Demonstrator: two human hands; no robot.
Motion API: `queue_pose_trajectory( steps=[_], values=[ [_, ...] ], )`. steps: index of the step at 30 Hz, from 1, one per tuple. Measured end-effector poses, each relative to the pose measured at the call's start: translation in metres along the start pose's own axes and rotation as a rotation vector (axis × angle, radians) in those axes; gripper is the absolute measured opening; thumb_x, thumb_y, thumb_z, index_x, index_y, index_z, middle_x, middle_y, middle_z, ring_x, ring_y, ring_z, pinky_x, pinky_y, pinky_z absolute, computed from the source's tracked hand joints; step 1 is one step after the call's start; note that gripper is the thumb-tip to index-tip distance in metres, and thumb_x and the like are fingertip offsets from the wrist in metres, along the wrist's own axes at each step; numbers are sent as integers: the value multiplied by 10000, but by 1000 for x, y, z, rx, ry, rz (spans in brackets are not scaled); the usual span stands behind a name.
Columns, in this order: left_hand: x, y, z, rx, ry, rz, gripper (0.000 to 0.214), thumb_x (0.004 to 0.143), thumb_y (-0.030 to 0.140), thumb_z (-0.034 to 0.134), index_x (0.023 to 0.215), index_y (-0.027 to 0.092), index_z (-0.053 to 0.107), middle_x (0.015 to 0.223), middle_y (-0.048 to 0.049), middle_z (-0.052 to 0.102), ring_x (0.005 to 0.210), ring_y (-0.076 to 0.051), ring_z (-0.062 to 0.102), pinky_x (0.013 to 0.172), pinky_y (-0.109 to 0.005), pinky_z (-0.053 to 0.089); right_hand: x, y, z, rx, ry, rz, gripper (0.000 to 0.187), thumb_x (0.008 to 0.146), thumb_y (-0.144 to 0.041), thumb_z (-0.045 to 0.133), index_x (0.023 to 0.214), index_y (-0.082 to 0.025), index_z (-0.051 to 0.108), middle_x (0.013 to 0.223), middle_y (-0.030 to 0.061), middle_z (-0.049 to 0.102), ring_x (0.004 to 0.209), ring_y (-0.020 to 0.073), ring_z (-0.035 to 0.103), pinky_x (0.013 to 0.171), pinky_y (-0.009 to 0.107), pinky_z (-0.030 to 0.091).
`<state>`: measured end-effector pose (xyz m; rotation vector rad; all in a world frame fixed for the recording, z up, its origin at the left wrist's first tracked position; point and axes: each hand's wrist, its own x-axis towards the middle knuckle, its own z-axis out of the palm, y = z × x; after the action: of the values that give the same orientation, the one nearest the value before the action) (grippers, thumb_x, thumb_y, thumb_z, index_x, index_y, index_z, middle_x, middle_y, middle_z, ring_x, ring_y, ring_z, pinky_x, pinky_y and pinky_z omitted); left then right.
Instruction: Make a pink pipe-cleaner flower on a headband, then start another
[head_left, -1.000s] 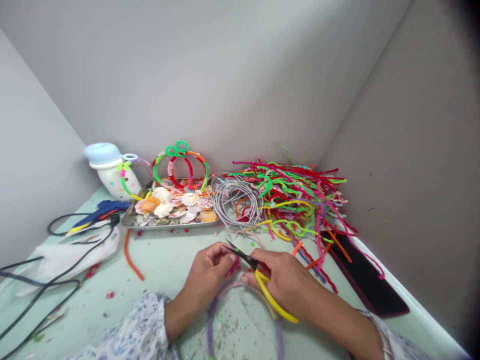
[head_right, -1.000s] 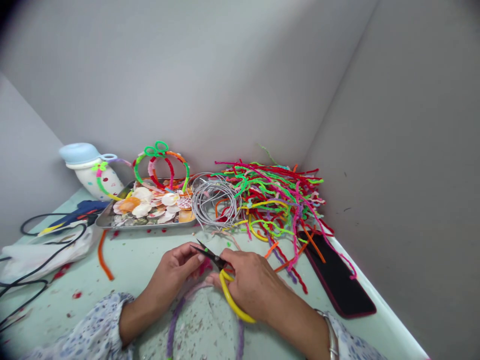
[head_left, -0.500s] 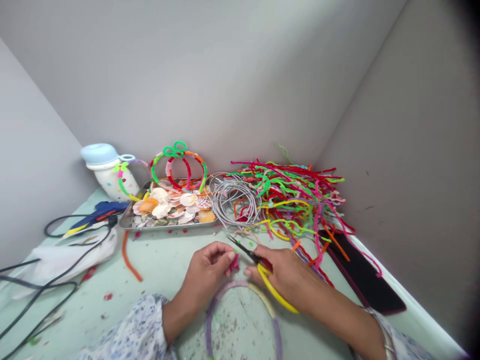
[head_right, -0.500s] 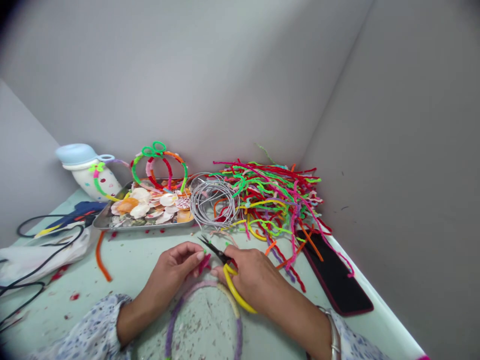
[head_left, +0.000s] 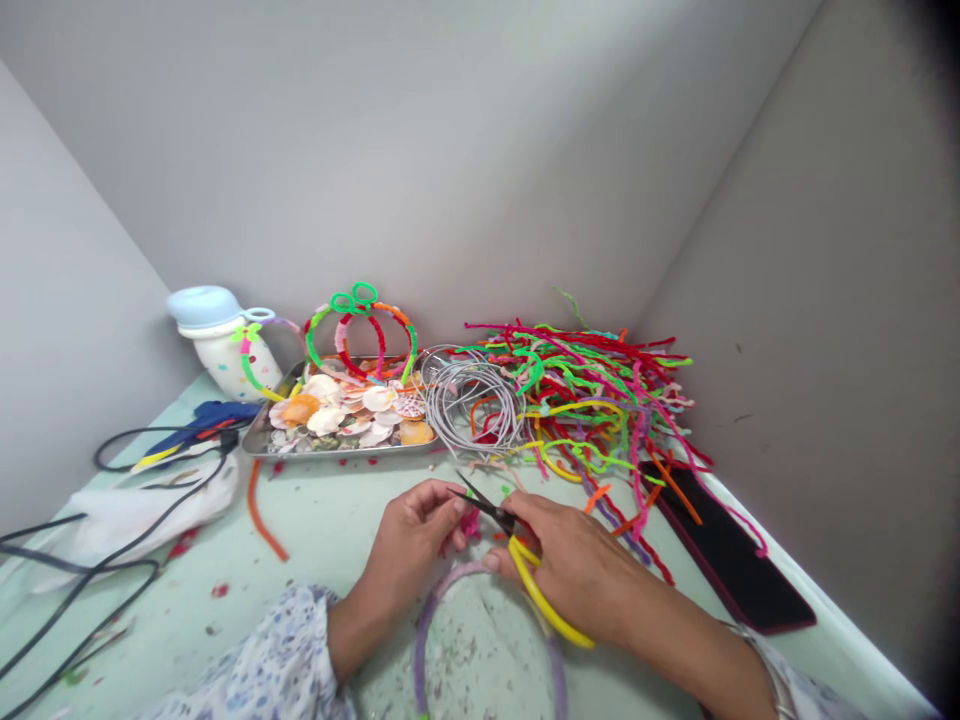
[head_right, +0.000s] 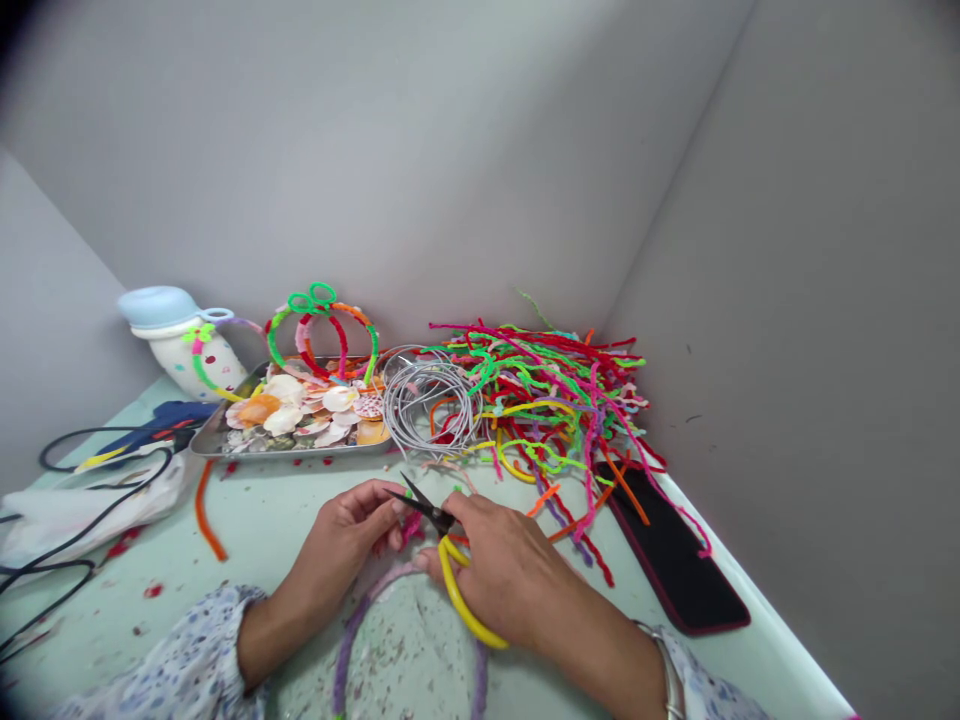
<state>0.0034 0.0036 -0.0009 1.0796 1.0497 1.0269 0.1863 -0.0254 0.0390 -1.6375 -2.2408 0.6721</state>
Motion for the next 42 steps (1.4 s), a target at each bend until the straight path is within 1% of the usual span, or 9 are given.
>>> queue_pose_trajectory(
  steps=[10, 14, 18, 25, 31, 35, 39, 42],
  values=[
    [0, -4, 0, 9, -47, -9, 135, 748, 262, 655, 806, 140, 643, 572, 24, 603, 449, -62, 484, 442, -159, 358, 0, 3, 7, -19, 21, -23, 224, 814, -418, 596, 940, -237, 556, 855, 8, 639, 736, 168, 585, 600, 240, 335],
    [-1, -4, 0, 34, -44, -21, 129, 736, 246, 656, 789, 130, 638, 602, 12, 617, 456, -63, 495, 438, -157, 360, 0, 4, 9, -49, 41, -34, 220, 819, -428, 590, 930, -239, 562, 818, 2, 639, 711, 168, 580, 589, 242, 322],
    [-1, -3, 1, 46, -44, -34, 130, 729, 244, 658, 777, 126, 635, 581, 14, 609, 448, -63, 492, 434, -157, 349, -1, 7, 11, -59, 55, -46, 208, 820, -432, 595, 889, -239, 566, 769, -7, 635, 689, 164, 578, 583, 239, 314],
    [1, -5, -1, 63, -73, -32, 127, 756, 251, 633, 775, 126, 621, 589, 16, 598, 471, -65, 495, 465, -166, 369, -1, 7, 7, -56, 66, -47, 172, 807, -400, 622, 807, -238, 565, 667, -37, 607, 596, 131, 526, 537, 222, 272],
    [-1, -6, -2, 102, -78, -48, 150, 766, 281, 629, 763, 132, 610, 524, 21, 578, 453, -73, 475, 456, -175, 344, 1, 4, 2, -54, 28, -14, 196, 817, -426, 592, 784, -233, 590, 632, -20, 610, 560, 130, 506, 515, 223, 255],
    [-1, -6, -1, 131, -53, -65, 188, 773, 317, 627, 735, 136, 594, 512, 18, 574, 449, -72, 458, 456, -180, 336, 2, 4, 0, -60, 2, 1, 193, 831, -418, 569, 786, -233, 601, 598, -24, 599, 515, 119, 481, 495, 221, 245],
    [-1, -1, 1, 109, -23, -28, 179, 766, 308, 635, 757, 134, 590, 517, 25, 576, 457, -70, 468, 454, -172, 329, 2, 8, -7, -116, 0, 12, 200, 822, -440, 568, 808, -244, 607, 643, -23, 629, 540, 132, 509, 489, 222, 251],
    [-2, 4, 1, 99, 20, 23, 169, 769, 302, 633, 782, 140, 586, 527, 31, 578, 481, -80, 498, 477, -178, 360, 2, 14, -19, -141, -5, 13, 226, 829, -452, 541, 899, -253, 621, 805, 8, 682, 651, 164, 585, 526, 229, 316]
  ],
)
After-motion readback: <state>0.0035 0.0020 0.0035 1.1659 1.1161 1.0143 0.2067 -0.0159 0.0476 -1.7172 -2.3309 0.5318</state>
